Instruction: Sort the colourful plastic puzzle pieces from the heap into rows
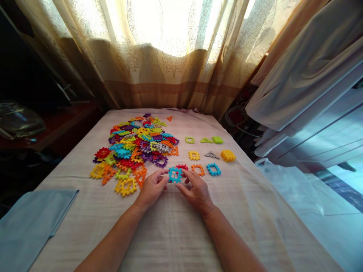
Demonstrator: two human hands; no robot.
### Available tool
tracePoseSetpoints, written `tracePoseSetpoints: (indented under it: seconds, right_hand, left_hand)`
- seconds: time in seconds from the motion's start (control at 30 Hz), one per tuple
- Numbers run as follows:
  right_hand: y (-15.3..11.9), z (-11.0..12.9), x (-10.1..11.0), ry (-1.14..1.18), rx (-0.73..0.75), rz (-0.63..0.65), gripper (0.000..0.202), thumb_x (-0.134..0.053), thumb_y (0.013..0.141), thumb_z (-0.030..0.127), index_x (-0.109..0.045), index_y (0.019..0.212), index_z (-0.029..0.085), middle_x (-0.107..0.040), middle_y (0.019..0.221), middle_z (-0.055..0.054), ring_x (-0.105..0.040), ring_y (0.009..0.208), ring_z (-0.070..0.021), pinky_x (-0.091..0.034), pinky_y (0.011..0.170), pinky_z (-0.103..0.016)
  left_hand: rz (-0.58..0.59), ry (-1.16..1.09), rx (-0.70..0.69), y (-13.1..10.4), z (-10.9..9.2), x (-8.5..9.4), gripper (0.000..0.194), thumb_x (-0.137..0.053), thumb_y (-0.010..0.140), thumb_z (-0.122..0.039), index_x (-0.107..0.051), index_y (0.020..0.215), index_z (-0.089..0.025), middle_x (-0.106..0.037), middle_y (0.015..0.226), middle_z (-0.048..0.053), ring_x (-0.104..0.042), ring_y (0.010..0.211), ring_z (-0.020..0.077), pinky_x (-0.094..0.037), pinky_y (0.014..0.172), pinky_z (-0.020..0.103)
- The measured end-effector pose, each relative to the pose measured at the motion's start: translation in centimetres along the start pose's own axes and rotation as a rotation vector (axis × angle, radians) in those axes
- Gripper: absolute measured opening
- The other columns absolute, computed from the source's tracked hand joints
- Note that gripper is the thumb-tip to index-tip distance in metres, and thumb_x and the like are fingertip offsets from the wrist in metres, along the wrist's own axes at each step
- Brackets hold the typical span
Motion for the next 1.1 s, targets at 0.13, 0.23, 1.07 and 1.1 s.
tracePoseSetpoints:
  seconds: [0.13,0.23,1.07,1.1]
  right_hand:
    - [-0.07,-0.19,-0.01,-0.02,0.007,0.001,0.04,-0.064,0.083,0.032,-0.06,0.121,0.019,-0.067,0.097,-0.007,-0.061,0.07,-0.0155,-0.054,0.068,-0.029]
    - [-0.04,-0.1,0.2,-0.025,0.016,-0.016,0.045,-0.064,0.083,0.031,-0.056,0.127,0.02,-0.067,0.102,-0.007,-0.062,0.074,-0.0162,-0.055,0.072,-0.03]
    - [-0.08,0.25,0.25,-0.075,0.106,-0.067,0.022,-0.058,0.086,0.024,-0.065,0.107,0.021,-0.07,0.103,-0.008,-0.066,0.078,-0.0165,-0.056,0.076,-0.03]
    - [-0.01,0.03,0.5,-0.083,0.09,-0.074,0.021,-0.057,0.086,0.024,-0.065,0.106,0.021,-0.071,0.102,-0.008,-0.066,0.076,-0.0164,-0.055,0.075,-0.03]
  left_hand:
    - [0.007,-0.022,0.009,0.01,0.32,-0.21,0.059,-0.064,0.07,-0.054,-0.063,0.113,-0.014,-0.066,0.062,0.0,-0.051,0.046,0.0108,-0.033,0.044,0.021]
    - [0.014,-0.022,0.015,0.03,0.49,-0.22,0.055,-0.064,0.071,-0.054,-0.063,0.11,-0.015,-0.063,0.058,-0.002,-0.047,0.043,0.0093,-0.031,0.044,0.021]
    - [0.105,-0.032,-0.01,-0.18,0.31,-0.81,0.048,-0.063,0.073,-0.053,-0.055,0.106,-0.019,-0.073,0.079,0.004,-0.058,0.054,0.0119,-0.035,0.045,0.02]
    - [0.107,-0.032,-0.01,-0.15,0.38,-0.81,0.049,-0.063,0.073,-0.053,-0.055,0.107,-0.019,-0.074,0.083,0.006,-0.059,0.056,0.0123,-0.035,0.045,0.02]
Point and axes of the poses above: each hand's wrist, its own y-axis towards the middle knuckle, its own x-axis out of the back of the hand, z = x × y, the point moved 5 cm from there along y, towards the middle knuckle
